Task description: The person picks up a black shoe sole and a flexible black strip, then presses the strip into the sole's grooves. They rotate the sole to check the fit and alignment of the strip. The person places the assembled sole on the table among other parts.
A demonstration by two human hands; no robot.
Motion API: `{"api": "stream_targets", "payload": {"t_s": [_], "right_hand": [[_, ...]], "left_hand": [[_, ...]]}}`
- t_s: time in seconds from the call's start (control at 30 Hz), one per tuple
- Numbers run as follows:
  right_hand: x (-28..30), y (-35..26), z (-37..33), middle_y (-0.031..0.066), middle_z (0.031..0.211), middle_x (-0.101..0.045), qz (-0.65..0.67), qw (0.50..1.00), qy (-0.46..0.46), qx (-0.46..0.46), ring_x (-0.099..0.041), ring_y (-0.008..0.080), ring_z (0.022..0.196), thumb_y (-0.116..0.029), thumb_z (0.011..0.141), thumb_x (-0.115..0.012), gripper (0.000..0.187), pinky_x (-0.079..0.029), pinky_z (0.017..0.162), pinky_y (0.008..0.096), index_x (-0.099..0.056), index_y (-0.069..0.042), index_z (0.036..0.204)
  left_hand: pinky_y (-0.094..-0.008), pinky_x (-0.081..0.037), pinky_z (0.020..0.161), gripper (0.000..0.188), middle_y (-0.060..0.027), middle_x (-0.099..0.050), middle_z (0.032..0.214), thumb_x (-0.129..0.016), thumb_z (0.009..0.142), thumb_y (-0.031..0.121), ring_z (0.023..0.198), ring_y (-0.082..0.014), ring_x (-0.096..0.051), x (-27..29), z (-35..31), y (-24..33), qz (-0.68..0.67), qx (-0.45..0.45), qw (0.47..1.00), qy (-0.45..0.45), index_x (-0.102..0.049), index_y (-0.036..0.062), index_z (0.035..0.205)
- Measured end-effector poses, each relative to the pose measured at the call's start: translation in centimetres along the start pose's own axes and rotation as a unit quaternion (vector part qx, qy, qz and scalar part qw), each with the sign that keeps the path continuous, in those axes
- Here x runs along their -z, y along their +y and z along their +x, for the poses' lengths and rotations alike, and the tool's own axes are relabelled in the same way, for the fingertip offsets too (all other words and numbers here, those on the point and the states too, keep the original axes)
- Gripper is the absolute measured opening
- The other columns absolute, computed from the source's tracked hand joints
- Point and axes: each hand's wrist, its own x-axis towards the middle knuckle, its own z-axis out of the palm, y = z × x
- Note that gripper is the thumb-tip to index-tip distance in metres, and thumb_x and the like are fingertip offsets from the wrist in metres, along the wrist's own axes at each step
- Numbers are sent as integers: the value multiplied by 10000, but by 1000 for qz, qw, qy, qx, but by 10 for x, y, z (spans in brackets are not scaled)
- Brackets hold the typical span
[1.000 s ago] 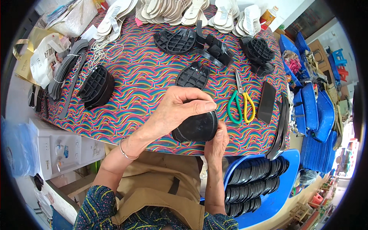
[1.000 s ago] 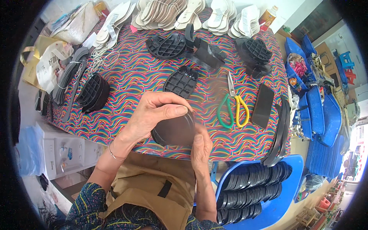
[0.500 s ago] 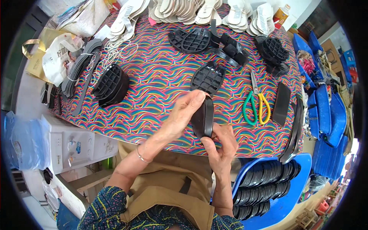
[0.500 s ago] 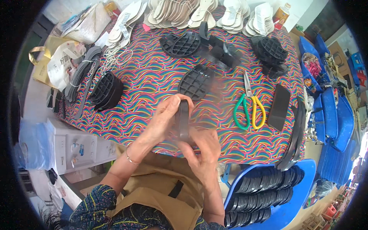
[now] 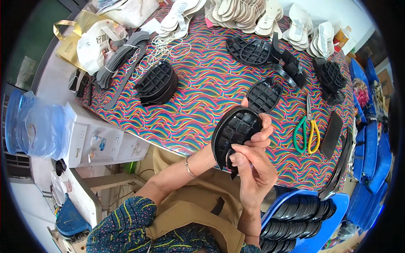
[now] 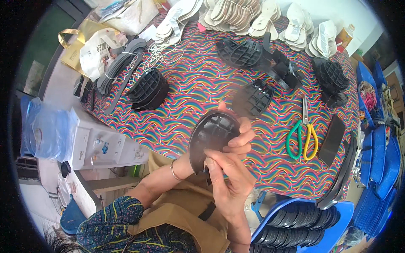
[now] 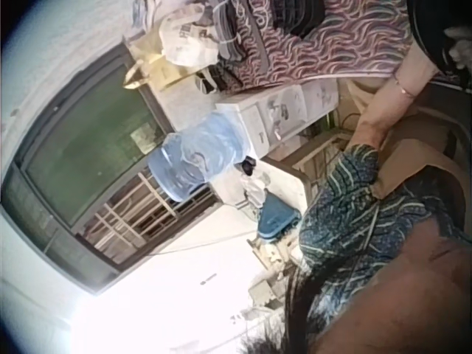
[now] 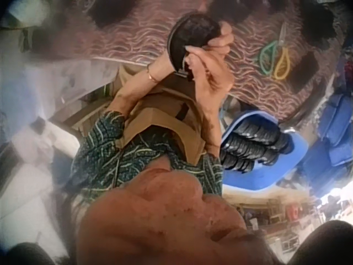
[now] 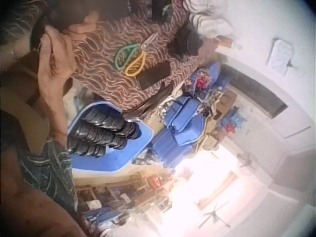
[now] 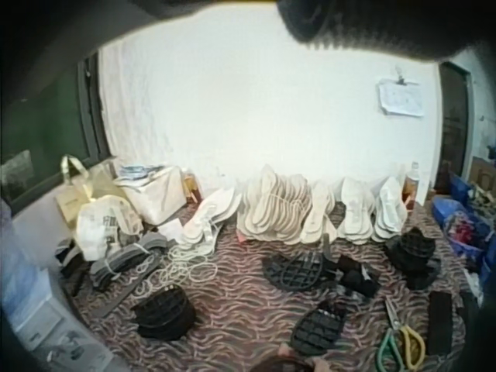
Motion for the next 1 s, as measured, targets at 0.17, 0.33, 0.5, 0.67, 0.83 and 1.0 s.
{"api": "stream_targets", "payload": {"t_s": [0.17,0.33,0.5,0.67,0.83,1.0], "right_hand": [[-8,-7,0,110,851,-678,-43,999,4,10,-621,137,702,61,842,-653,190,-499,651,247,-693,24,1023],[-13,-10,7,90,792,-653,-26,998,28,-51,-599,121,656,43,857,-642,204,-469,618,236,-683,25,1056],[-14,-4,11,42,824,-630,88,989,56,-101,-537,68,647,-16,885,-648,202,-412,577,205,-681,45,1074],[-5,15,5,93,869,-656,255,955,62,-141,-568,106,656,-35,869,-674,188,-440,577,212,-682,68,1026],[7,26,2,56,868,-649,424,881,24,-207,-579,98,696,-43,837,-715,149,-451,616,219,-664,32,955],[19,41,1,69,966,-655,469,855,-60,-214,-631,141,837,-183,862,-717,315,-510,742,270,-598,23,1068]], "left_hand": [[-269,-402,523,719,-99,-482,779,-348,956,649,619,-172,-423,-11,0,-4,-24,-18,999,22,-525,-34,1095],[-276,-379,579,650,-73,-456,814,-363,968,624,682,-160,-396,-11,0,-3,54,-39,998,1,-517,-2,1060],[-270,-436,613,630,-66,-487,816,-340,981,608,708,-162,-476,-21,-7,-1,198,-100,963,151,-532,9,978],[-228,-425,556,493,-49,-542,797,-471,981,511,671,-104,-507,-40,-19,2,404,-119,862,282,-565,28,997],[-194,-397,551,351,25,-556,759,-575,969,389,656,-28,-499,-36,-27,-1,456,-134,818,325,-599,41,1008],[-194,-446,597,245,28,-629,839,-652,934,294,711,-29,-565,-51,-34,0,451,-115,811,355,-616,74,1036]]}}
